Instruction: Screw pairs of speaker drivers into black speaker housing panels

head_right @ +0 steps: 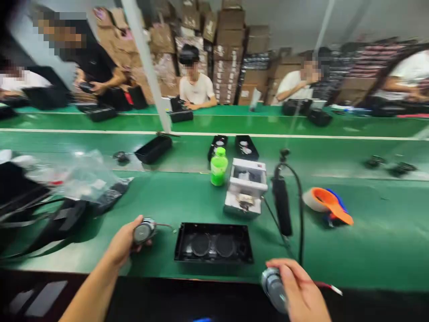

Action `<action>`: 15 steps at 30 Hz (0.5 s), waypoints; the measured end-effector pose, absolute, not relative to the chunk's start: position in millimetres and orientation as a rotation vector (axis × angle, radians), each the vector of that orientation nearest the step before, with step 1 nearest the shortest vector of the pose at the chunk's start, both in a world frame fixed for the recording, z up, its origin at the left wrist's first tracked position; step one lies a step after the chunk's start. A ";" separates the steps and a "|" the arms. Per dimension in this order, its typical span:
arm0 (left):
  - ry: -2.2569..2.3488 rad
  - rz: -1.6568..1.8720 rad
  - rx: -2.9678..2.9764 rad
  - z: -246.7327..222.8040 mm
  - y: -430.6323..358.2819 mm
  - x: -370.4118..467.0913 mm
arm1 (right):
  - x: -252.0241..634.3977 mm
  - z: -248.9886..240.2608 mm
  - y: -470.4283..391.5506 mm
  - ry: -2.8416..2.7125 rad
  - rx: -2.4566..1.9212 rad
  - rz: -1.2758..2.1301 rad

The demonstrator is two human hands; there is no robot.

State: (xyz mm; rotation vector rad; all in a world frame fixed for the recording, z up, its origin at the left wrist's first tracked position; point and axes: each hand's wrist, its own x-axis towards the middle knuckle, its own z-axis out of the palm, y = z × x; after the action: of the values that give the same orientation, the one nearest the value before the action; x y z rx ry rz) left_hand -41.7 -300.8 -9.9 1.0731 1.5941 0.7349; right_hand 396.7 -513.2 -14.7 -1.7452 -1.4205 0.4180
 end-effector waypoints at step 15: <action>2.077 0.369 2.069 -0.1 -301.0 -71.4 | 419.9 -52.0 -462.3 -1.894 -1.733 -0.070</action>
State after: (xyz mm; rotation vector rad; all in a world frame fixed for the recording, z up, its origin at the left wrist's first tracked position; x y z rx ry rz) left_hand -71.4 -301.0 -0.1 2.0690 2.0766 0.3687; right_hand 419.9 -462.3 -52.0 -1.7329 -1.8941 -0.0703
